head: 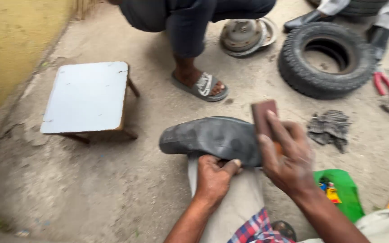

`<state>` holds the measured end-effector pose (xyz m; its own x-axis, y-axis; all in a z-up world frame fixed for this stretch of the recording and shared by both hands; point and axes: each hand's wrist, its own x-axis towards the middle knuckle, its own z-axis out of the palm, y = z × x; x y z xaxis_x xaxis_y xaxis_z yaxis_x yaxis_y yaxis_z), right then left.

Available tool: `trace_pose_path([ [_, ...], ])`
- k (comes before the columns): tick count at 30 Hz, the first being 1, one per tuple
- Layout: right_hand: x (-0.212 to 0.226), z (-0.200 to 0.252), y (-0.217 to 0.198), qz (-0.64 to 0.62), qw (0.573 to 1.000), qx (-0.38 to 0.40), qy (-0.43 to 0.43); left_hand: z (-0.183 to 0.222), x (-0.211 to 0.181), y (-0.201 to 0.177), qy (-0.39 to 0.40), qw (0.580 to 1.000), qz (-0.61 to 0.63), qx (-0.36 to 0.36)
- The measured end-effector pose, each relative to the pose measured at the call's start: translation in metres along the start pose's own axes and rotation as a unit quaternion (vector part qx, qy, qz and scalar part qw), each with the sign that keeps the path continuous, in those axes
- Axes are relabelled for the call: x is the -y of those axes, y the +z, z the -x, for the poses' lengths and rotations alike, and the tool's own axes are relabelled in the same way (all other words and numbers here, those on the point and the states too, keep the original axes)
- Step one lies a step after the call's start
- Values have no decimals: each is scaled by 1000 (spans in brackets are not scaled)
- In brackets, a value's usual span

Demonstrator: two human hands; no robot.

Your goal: Patching a hole in an inner tube by sanding the area, applying adhesive, and pressing on a rubber patch.

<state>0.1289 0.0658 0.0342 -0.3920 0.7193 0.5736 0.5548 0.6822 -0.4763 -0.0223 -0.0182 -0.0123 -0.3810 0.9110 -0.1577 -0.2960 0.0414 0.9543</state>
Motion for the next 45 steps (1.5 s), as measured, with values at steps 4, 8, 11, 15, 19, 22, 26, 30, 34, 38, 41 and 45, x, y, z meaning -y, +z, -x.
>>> trace_pose_path([
  [4,2,42,3,3,993,107,-52,-5,7,-4,5,1000,22,18],
  [8,20,-10,19,6,993,86,-75,-3,-3,-7,-5,999,-26,43],
  [11,2,-10,1,-8,997,58,-53,0,0,0,-14,999,7,30],
  [15,-2,53,1,-37,992,115,-46,-2,8,-9,53,996,-68,18],
  [19,18,0,17,-3,995,94,-40,0,-2,-1,52,983,-176,8],
  [22,11,-20,7,46,993,70,-86,4,-5,16,50,983,-174,-4],
  [26,14,35,12,-35,997,50,-45,13,1,-14,26,996,-80,-35],
  [30,24,23,15,-16,995,94,-21,-1,15,-4,77,979,-186,-23],
  [34,8,-14,7,14,998,65,-19,2,14,7,93,990,-107,25],
  [38,23,37,15,-32,997,70,28,9,11,-18,77,985,-150,-22],
  [41,19,22,18,-23,995,96,33,-5,20,-6,66,978,-196,-19],
  [45,6,-26,16,18,997,70,24,-1,8,1,37,994,-106,14],
])
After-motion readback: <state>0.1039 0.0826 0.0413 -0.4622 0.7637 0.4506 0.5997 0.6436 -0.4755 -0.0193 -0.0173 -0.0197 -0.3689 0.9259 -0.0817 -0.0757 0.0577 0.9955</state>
